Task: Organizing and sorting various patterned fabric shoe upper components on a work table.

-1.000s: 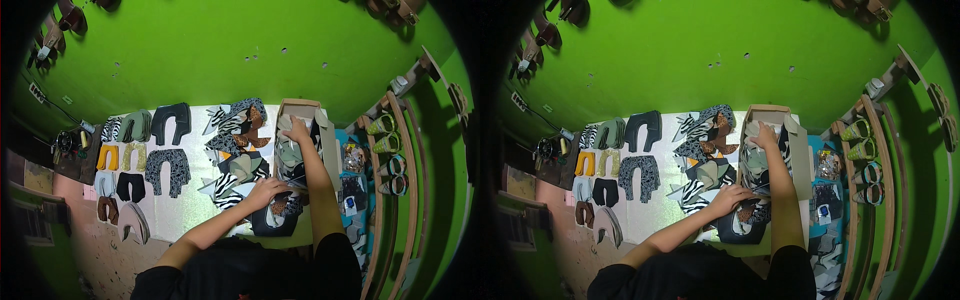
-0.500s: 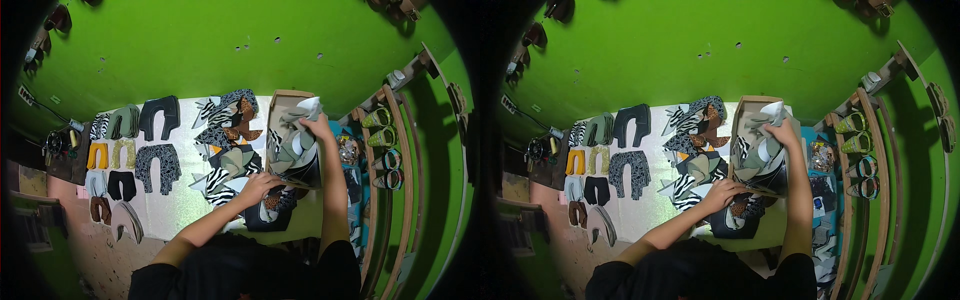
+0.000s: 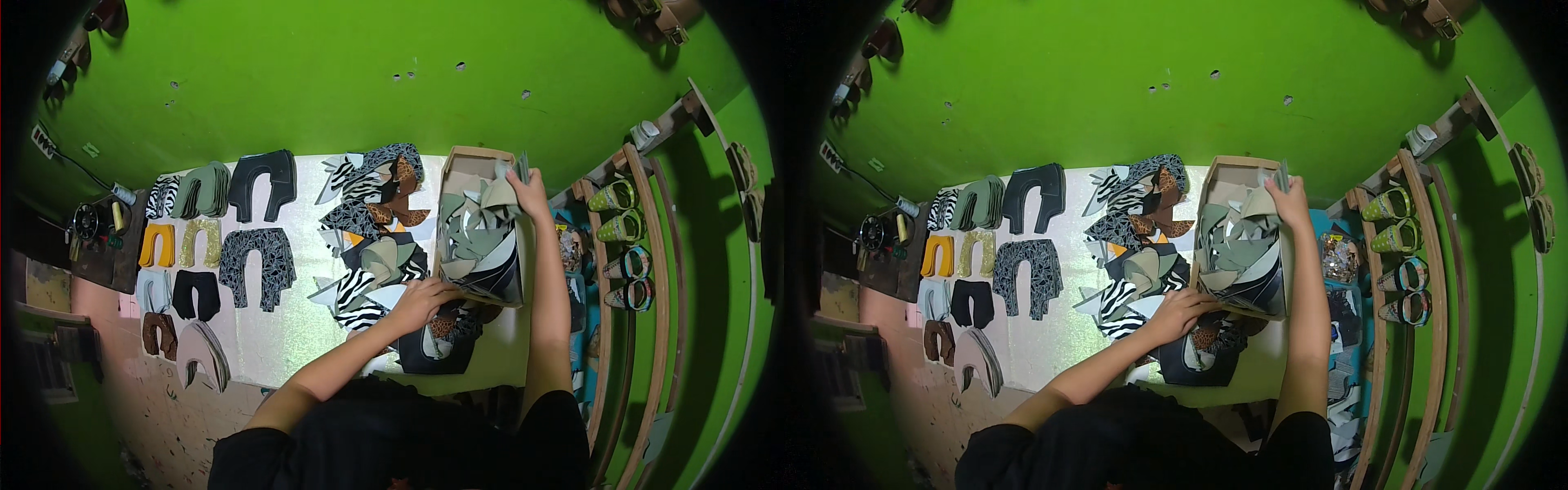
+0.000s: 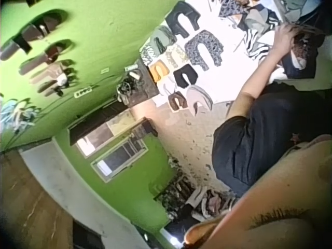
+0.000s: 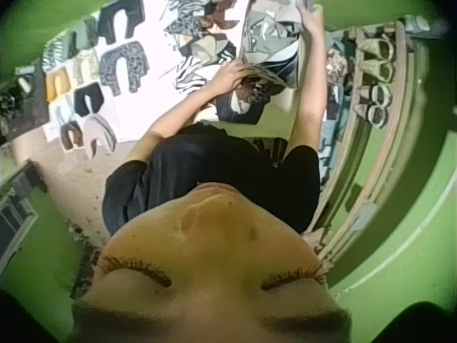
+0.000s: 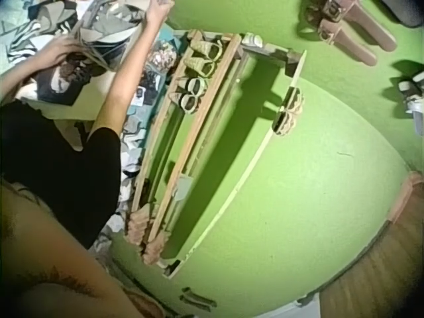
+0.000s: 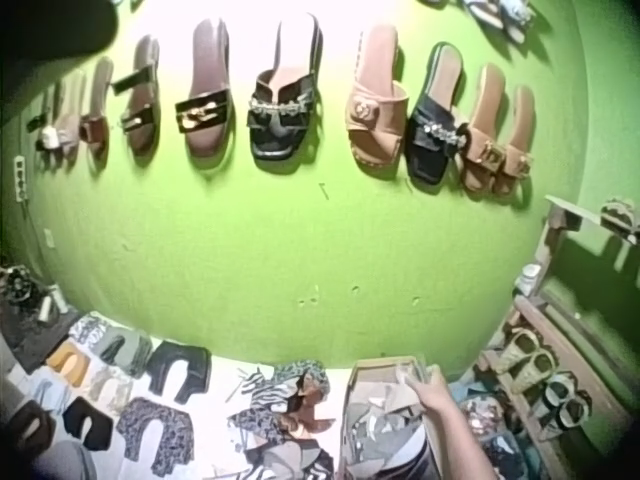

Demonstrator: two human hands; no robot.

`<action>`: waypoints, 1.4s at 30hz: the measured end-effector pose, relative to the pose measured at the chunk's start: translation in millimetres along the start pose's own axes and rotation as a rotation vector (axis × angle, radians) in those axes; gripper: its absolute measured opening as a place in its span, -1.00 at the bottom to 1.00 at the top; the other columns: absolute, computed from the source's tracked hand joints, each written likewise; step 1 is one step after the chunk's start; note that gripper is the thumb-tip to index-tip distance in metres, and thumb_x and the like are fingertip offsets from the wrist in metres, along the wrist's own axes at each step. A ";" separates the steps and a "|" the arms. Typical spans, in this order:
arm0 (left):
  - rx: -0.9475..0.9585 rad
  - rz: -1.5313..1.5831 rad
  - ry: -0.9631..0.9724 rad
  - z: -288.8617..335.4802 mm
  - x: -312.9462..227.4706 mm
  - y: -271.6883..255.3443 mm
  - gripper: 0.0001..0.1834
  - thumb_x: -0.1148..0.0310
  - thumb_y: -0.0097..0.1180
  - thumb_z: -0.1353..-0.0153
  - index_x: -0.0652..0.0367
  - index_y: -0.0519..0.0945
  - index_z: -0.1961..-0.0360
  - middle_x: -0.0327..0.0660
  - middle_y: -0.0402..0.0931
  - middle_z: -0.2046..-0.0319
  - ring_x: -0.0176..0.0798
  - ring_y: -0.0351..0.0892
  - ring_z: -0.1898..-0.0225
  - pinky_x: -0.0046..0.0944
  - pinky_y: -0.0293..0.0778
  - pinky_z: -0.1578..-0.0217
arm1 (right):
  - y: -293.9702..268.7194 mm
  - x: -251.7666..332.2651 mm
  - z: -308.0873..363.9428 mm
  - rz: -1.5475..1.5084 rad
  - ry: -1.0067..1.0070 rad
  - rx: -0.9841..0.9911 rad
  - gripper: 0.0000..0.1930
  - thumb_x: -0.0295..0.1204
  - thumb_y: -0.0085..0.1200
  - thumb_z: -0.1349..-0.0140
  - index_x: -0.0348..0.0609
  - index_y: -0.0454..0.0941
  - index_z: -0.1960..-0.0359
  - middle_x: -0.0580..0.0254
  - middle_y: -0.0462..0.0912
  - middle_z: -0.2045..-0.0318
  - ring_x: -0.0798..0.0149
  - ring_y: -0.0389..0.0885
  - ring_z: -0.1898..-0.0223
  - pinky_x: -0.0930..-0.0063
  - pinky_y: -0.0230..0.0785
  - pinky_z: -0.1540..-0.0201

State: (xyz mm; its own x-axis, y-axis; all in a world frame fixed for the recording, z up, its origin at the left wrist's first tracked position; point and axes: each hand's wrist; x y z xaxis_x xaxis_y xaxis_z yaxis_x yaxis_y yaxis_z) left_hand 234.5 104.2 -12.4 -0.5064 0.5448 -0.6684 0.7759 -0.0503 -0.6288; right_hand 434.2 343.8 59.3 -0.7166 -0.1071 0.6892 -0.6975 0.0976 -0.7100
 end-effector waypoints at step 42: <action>0.092 -0.026 -0.027 -2.1 -4.9 -3.8 -0.42 0.57 -0.01 0.07 -0.01 0.36 -0.07 -0.29 0.37 0.03 -0.19 0.33 0.12 -0.25 0.22 0.18 | 35.4 4.0 115.4 0.327 -0.054 0.273 -0.63 -0.23 0.10 0.03 -0.36 0.48 0.34 -0.14 0.47 0.31 -0.04 0.50 0.32 0.27 0.37 0.29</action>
State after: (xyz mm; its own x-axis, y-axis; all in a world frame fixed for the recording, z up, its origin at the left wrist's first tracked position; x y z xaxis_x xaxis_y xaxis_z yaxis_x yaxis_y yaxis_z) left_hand 234.9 103.5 -5.8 -0.5370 0.5245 -0.6607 0.7250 -0.1135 -0.6794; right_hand 407.6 232.6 20.2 -0.8932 -0.1668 0.4176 -0.4001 -0.1291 -0.9073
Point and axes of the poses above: each hand's wrist, its own z-axis away from the middle knuckle, its own y-axis out of the palm, x = y × z
